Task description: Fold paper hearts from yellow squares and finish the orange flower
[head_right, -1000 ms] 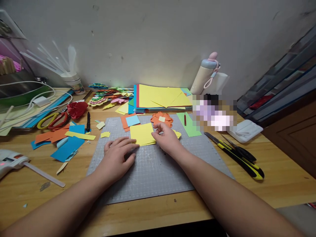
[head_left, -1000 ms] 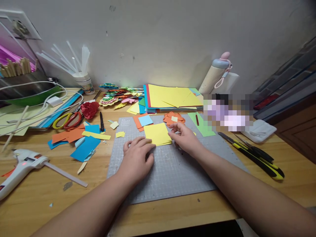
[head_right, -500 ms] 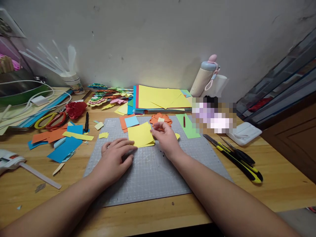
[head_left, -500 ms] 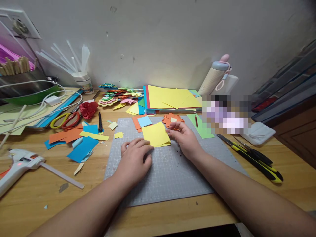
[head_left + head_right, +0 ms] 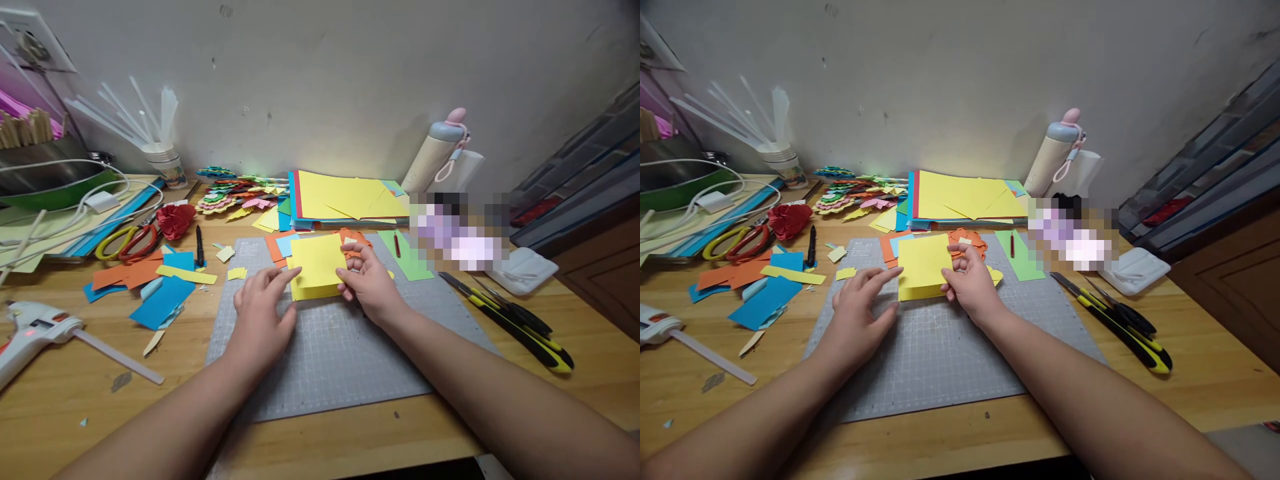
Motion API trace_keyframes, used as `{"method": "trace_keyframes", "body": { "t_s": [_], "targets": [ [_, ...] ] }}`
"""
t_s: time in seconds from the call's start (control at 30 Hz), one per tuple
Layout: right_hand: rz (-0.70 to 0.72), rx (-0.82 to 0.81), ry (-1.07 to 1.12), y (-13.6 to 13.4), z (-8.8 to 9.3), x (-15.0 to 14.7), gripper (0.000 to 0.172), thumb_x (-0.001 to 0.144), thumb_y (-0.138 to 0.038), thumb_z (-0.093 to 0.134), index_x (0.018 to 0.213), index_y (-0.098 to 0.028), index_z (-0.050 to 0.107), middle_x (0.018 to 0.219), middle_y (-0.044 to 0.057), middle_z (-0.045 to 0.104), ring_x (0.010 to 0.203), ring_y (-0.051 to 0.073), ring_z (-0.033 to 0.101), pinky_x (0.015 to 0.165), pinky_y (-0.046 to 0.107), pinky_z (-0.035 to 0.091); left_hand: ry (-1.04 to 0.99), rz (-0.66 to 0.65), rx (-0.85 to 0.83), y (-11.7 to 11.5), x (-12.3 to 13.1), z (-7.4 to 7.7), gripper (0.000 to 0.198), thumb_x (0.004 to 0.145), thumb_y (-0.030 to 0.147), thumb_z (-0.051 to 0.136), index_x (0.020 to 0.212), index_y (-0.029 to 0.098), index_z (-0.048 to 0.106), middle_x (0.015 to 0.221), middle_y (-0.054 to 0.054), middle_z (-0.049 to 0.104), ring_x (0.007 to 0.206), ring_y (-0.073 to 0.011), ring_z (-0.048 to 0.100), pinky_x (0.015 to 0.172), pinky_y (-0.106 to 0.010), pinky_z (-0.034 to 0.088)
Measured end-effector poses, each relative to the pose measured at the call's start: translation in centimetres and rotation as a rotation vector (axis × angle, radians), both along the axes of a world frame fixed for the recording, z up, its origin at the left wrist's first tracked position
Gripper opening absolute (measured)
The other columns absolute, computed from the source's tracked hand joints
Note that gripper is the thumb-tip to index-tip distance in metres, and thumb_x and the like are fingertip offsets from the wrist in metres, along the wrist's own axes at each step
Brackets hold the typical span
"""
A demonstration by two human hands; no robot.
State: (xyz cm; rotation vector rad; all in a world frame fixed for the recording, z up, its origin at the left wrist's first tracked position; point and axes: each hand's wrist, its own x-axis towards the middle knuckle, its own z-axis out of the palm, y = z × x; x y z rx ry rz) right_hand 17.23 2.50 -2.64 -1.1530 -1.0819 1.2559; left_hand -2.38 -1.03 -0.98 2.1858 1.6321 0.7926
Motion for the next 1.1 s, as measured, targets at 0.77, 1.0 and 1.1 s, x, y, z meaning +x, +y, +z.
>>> {"method": "trace_keyframes", "body": {
  "t_s": [0.77,1.0,1.1],
  "targets": [
    [0.290,-0.132,-0.035,-2.3,0.9,-0.6,0.043,0.080,-0.019,0.054,0.118,-0.027,0.038,0.087,-0.001,0.060,0.067,0.014,0.061,0.061,0.029,0.049,0.147,-0.233,0.208,-1.5,-0.3,2.4,0.016,0.076,0.011,0.055,0.081,0.022,0.065,0.091,-0.003,0.058,0.091,-0.0229,0.052,0.081,-0.041,0.035],
    [0.534,0.085,-1.229,-4.8,5.1,0.5,0.027,0.086,-0.028,0.053,0.112,-0.022,0.056,0.090,0.006,0.063,0.076,0.021,0.059,0.062,0.032,0.041,0.537,-0.491,-0.145,-3.4,-0.1,3.5,0.018,0.076,0.005,0.050,0.072,0.019,0.060,0.074,-0.002,0.065,0.069,-0.0208,0.059,0.072,-0.038,0.039],
    [0.507,0.131,-1.466,-6.2,6.8,0.5,0.021,0.090,-0.035,0.049,0.089,-0.018,0.062,0.092,0.008,0.061,0.076,0.023,0.058,0.062,0.033,0.040,0.604,-0.545,-0.179,-3.9,0.0,3.6,0.014,0.075,0.007,0.055,0.073,0.019,0.062,0.072,-0.002,0.066,0.067,-0.0214,0.060,0.070,-0.037,0.040]
  ]
}}
